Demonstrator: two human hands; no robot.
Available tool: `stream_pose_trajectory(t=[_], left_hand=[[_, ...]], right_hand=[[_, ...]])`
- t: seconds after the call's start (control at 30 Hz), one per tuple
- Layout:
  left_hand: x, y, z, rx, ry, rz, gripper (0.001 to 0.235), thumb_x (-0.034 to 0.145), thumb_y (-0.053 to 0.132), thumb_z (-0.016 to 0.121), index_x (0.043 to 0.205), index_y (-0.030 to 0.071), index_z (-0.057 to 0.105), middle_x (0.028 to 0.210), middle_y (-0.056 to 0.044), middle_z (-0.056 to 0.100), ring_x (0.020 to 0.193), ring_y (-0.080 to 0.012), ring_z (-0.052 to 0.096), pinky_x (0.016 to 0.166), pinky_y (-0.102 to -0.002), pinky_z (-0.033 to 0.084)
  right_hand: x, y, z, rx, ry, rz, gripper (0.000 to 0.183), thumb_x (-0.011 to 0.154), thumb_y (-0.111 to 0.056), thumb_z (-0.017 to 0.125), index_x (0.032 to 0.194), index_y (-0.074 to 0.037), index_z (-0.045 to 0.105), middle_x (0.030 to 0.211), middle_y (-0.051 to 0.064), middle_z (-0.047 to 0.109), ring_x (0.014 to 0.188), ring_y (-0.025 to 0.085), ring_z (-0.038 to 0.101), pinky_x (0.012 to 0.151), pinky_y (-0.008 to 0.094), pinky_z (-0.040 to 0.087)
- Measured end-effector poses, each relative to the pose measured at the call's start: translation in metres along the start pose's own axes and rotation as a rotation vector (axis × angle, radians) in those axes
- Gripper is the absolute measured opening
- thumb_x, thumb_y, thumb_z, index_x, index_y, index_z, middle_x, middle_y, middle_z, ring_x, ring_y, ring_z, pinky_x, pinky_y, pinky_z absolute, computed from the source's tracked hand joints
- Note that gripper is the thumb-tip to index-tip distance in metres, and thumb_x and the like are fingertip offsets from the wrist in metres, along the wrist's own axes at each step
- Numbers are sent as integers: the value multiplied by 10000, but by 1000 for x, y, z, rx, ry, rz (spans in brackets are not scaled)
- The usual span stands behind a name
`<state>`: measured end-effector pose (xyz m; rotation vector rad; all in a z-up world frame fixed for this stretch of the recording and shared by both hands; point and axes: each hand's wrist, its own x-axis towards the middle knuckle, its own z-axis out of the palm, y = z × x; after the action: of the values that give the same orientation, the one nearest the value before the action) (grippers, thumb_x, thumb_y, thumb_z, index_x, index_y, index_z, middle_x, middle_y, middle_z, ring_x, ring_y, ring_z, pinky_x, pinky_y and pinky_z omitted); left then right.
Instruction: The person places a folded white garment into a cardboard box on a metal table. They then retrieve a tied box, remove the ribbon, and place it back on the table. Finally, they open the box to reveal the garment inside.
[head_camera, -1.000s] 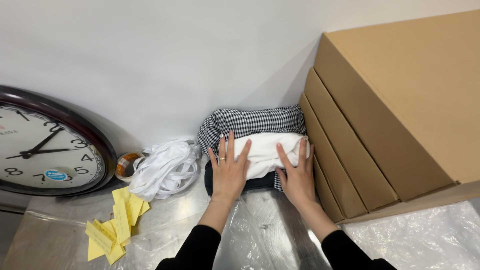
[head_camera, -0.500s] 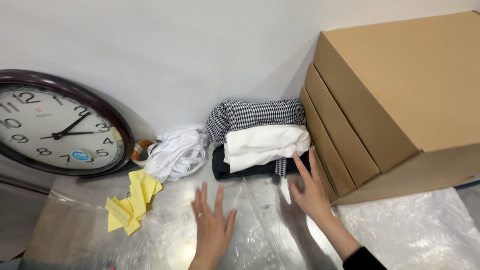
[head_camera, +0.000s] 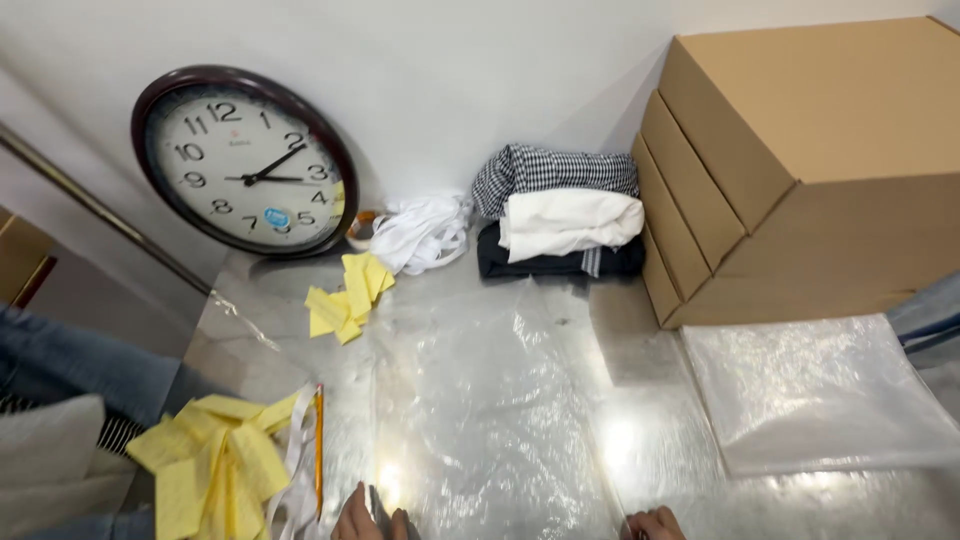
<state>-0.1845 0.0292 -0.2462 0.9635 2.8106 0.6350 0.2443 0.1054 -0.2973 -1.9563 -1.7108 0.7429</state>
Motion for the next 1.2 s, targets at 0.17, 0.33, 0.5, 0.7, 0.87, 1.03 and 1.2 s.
stream_pose_trajectory(t=[0.17, 0.33, 0.5, 0.7, 0.87, 1.03, 1.2], left_hand=[[-10, -37, 5, -381, -153, 7, 764, 703, 273, 867, 1430, 277, 634, 1108, -8, 732, 872, -184, 730, 832, -345, 620], [-35, -32, -22, -449, -449, -102, 845, 795, 228, 883, 1548, 269, 502, 1099, 8, 667, 807, -134, 655, 814, -293, 631], [-73, -6, -93, -433, -716, -201, 726, 916, 268, 785, 1562, 250, 453, 1057, 36, 788, 874, -140, 739, 900, -302, 582], [-89, -46, -77, -481, -689, -134, 527, 843, 268, 840, 1352, 313, 710, 1050, 63, 847, 880, -99, 772, 905, -251, 588], [-104, -41, -111, -332, -675, 325, 410, 783, 315, 917, 1166, 348, 776, 1289, 111, 545, 1115, -128, 616, 805, -311, 592], [-117, -46, -97, -331, -535, 403, 280, 733, 441, 930, 989, 337, 887, 1251, 107, 551, 1062, -155, 547, 821, -352, 562], [-130, -25, -100, -553, -355, 587, 88, 923, 243, 776, 906, 167, 817, 1291, -61, 560, 1125, -263, 599, 894, -402, 566]], right_hand=[[35, -14, -34, 127, -291, 172, 138, 761, -314, 917, 770, -178, 898, 812, 6, 789, 705, 102, 735, 728, 246, 570], [44, -81, -83, 529, -246, 437, 170, 880, -111, 834, 1001, -7, 893, 914, 183, 870, 885, 304, 746, 852, 377, 542], [4, -147, -145, 803, -271, 708, 337, 1060, -109, 599, 1349, 16, 719, 1200, 239, 696, 1031, 420, 668, 908, 517, 578], [-19, -109, -125, 497, -68, 502, 480, 1004, -94, 683, 1476, -66, 598, 1118, 270, 737, 902, 356, 731, 785, 446, 612], [-60, -133, -88, 18, 23, -164, 438, 875, -286, 723, 1310, -242, 746, 1383, 125, 604, 1332, 323, 540, 1138, 508, 410], [-90, -199, -41, 188, -513, -366, 299, 882, -228, 760, 1166, -246, 855, 1283, 12, 782, 1250, 188, 681, 1115, 411, 496], [-117, -209, 25, -22, -704, -958, 348, 805, -157, 848, 1150, -151, 805, 1085, 48, 714, 1035, 276, 616, 758, 419, 548]])
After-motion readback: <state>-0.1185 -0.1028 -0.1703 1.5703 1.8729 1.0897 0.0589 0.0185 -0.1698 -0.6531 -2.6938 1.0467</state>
